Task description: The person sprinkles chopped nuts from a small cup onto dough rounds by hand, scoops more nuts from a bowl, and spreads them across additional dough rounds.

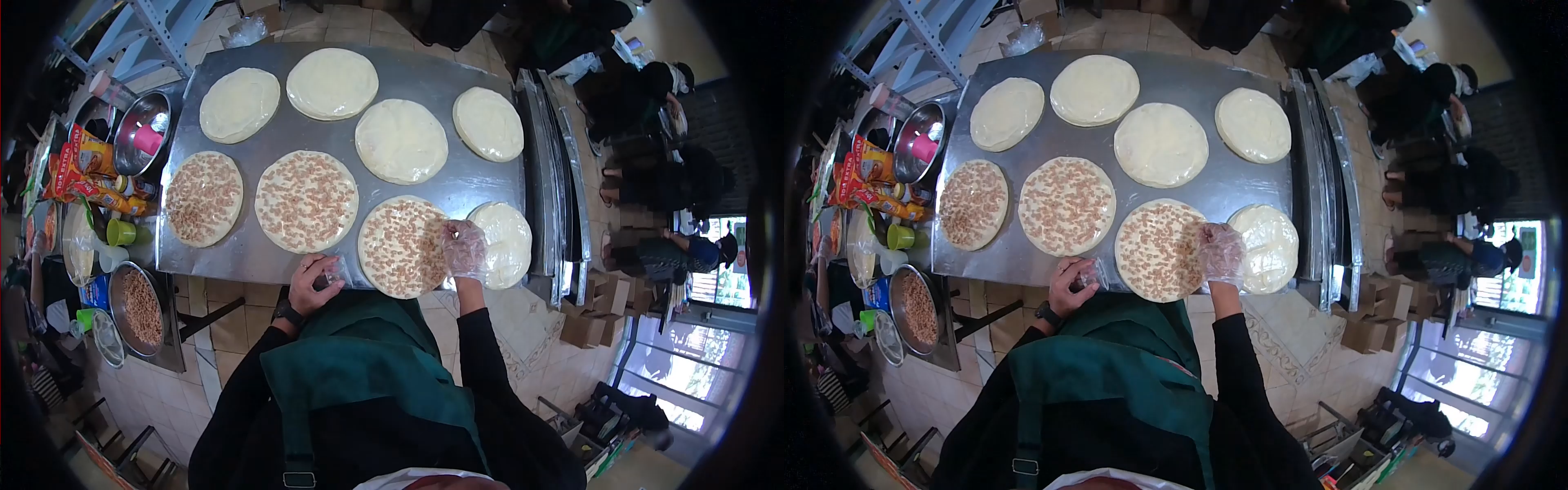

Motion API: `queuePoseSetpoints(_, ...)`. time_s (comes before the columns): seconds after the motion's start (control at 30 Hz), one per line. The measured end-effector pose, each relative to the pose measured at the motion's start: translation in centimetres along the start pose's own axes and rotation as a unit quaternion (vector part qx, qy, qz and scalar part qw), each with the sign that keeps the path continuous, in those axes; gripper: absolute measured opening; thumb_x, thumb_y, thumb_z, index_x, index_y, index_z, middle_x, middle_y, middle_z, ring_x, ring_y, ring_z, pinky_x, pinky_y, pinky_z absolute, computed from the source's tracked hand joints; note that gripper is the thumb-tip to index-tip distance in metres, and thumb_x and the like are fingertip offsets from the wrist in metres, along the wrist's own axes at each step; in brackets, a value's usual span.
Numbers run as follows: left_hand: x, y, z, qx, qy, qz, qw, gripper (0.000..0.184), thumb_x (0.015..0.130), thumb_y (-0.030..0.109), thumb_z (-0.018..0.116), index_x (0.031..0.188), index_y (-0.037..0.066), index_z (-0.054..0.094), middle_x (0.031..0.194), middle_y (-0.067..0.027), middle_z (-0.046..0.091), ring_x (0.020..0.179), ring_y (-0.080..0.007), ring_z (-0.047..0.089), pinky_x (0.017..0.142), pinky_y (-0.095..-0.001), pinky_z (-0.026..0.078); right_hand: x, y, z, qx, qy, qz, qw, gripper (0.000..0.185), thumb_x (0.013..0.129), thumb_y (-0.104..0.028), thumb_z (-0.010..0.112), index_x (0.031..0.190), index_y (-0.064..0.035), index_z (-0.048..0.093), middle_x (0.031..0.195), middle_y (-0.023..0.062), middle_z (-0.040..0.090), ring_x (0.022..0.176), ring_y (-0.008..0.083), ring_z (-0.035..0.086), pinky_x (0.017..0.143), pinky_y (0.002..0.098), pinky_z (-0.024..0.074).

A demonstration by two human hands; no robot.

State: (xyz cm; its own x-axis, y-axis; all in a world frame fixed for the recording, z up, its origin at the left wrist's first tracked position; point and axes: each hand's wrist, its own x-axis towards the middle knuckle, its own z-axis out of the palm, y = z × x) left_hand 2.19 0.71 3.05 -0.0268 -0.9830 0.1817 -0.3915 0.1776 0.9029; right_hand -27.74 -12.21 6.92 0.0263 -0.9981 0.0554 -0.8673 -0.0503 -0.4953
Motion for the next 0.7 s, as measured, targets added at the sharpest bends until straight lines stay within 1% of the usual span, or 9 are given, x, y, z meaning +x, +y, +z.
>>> queuePoseSetpoints(0.17, -0.4, 0.1, 0.3, -0.189, 0.039, -0.158, 0.969, 0.045, 0.081, 0.011, 0.072, 0.121, -0.002, 0.056, 0.113, -0.0089, 0.056, 0.101, -0.0178, 0.06, 0.087, -0.0306, 0.052, 2.4, 0.2, 0.2, 0.058, -0.008, -0.026, 0.998, 0.014, 0.082, -0.014, 0.064, 0.094, -0.0078, 0.069, 0.091, 0.0128, 0.066, 0.083, 0.0299, 0.063, 0.075, 0.038, 0.0514)
queuePoseSetpoints(0.2, -0.7, 0.2, 0.1, -0.209, 0.044, -0.188, 0.959, 0.045, 0.083, 0.011, 0.071, 0.122, -0.003, 0.055, 0.115, -0.0088, 0.056, 0.104, -0.0174, 0.059, 0.089, -0.0308, 0.051, 2.9, -1.0, -0.8, 0.072, -0.043, 0.028, 0.996, 0.016, 0.082, -0.012, 0.063, 0.096, -0.0092, 0.07, 0.093, 0.0126, 0.066, 0.083, 0.0296, 0.064, 0.076, 0.0372, 0.0517)
queuePoseSetpoints(0.3, -1.8, 1.4, 0.6, -0.368, 0.116, -0.249, 0.888, 0.048, 0.084, 0.012, 0.069, 0.127, -0.001, 0.051, 0.119, -0.01, 0.055, 0.108, -0.0171, 0.057, 0.092, -0.0325, 0.05, 4.2, 0.2, -0.5, 0.015, -0.032, -0.047, 0.998, 0.018, 0.082, -0.011, 0.062, 0.098, -0.0104, 0.07, 0.094, 0.0122, 0.066, 0.084, 0.0283, 0.064, 0.076, 0.0369, 0.0517)
queuePoseSetpoints(0.33, -1.9, 2.1, 0.6, -0.38, 0.124, -0.257, 0.88, 0.051, 0.084, 0.011, 0.069, 0.129, 0.0, 0.048, 0.119, -0.0101, 0.055, 0.108, -0.0173, 0.057, 0.092, -0.0327, 0.05, 4.4, 0.5, -0.2, 0.01, -0.009, -0.109, 0.994, 0.019, 0.082, -0.01, 0.062, 0.099, -0.0114, 0.07, 0.094, 0.0112, 0.066, 0.084, 0.0276, 0.063, 0.076, 0.0368, 0.0514)
queuePoseSetpoints(0.43, -2.4, 5.5, 0.2, -0.428, 0.164, -0.284, 0.842, 0.058, 0.084, 0.008, 0.068, 0.135, 0.003, 0.04, 0.119, -0.0098, 0.053, 0.108, -0.0179, 0.056, 0.092, -0.0332, 0.051, 5.1, 0.1, 0.5, -0.005, -0.018, -0.148, 0.989, 0.02, 0.082, -0.01, 0.062, 0.099, -0.0128, 0.07, 0.094, 0.0109, 0.065, 0.085, 0.0271, 0.063, 0.077, 0.0371, 0.051)
queuePoseSetpoints(0.5, -2.5, 7.7, -0.4, -0.475, 0.202, -0.293, 0.805, 0.062, 0.084, 0.007, 0.067, 0.138, 0.005, 0.036, 0.119, -0.009, 0.052, 0.108, -0.0183, 0.056, 0.091, -0.0335, 0.051, 5.5, -0.8, 1.1, 0.047, -0.014, -0.128, 0.991, 0.019, 0.082, -0.01, 0.061, 0.099, -0.0127, 0.07, 0.094, 0.0107, 0.065, 0.085, 0.0271, 0.063, 0.076, 0.0372, 0.0509)
queuePoseSetpoints(0.53, -2.6, 8.8, -0.9, -0.488, 0.203, -0.295, 0.796, 0.071, 0.083, 0.005, 0.067, 0.143, 0.006, 0.028, 0.12, -0.0069, 0.05, 0.108, -0.0188, 0.056, 0.09, -0.0332, 0.051, 5.8, -1.4, 1.4, 0.072, -0.014, -0.117, 0.99, 0.019, 0.083, -0.01, 0.061, 0.099, -0.0126, 0.07, 0.094, 0.0106, 0.065, 0.084, 0.0271, 0.063, 0.076, 0.0372, 0.0508)
queuePoseSetpoints(0.63, -3.7, 11.3, -2.2, -0.508, 0.225, -0.269, 0.786, 0.075, 0.082, 0.01, 0.068, 0.145, 0.01, 0.028, 0.121, -0.0056, 0.051, 0.108, -0.0194, 0.056, 0.09, -0.0322, 0.051, 6.8, -3.8, 1.5, 0.133, -0.013, -0.141, 0.981, 0.019, 0.083, -0.008, 0.061, 0.099, -0.0109, 0.07, 0.093, 0.0102, 0.064, 0.084, 0.0253, 0.063, 0.075, 0.0357, 0.0511)
queuePoseSetpoints(0.7, -5.0, 12.4, -3.5, -0.519, 0.242, -0.282, 0.77, 0.078, 0.082, 0.006, 0.067, 0.147, 0.012, 0.025, 0.12, -0.0056, 0.05, 0.11, -0.0203, 0.056, 0.092, -0.0337, 0.051, 6.6, -6.0, 2.0, 0.198, -0.031, -0.125, 0.972, 0.02, 0.083, -0.004, 0.062, 0.101, -0.0083, 0.07, 0.094, 0.0102, 0.065, 0.085, 0.0242, 0.064, 0.075, 0.0337, 0.0516)
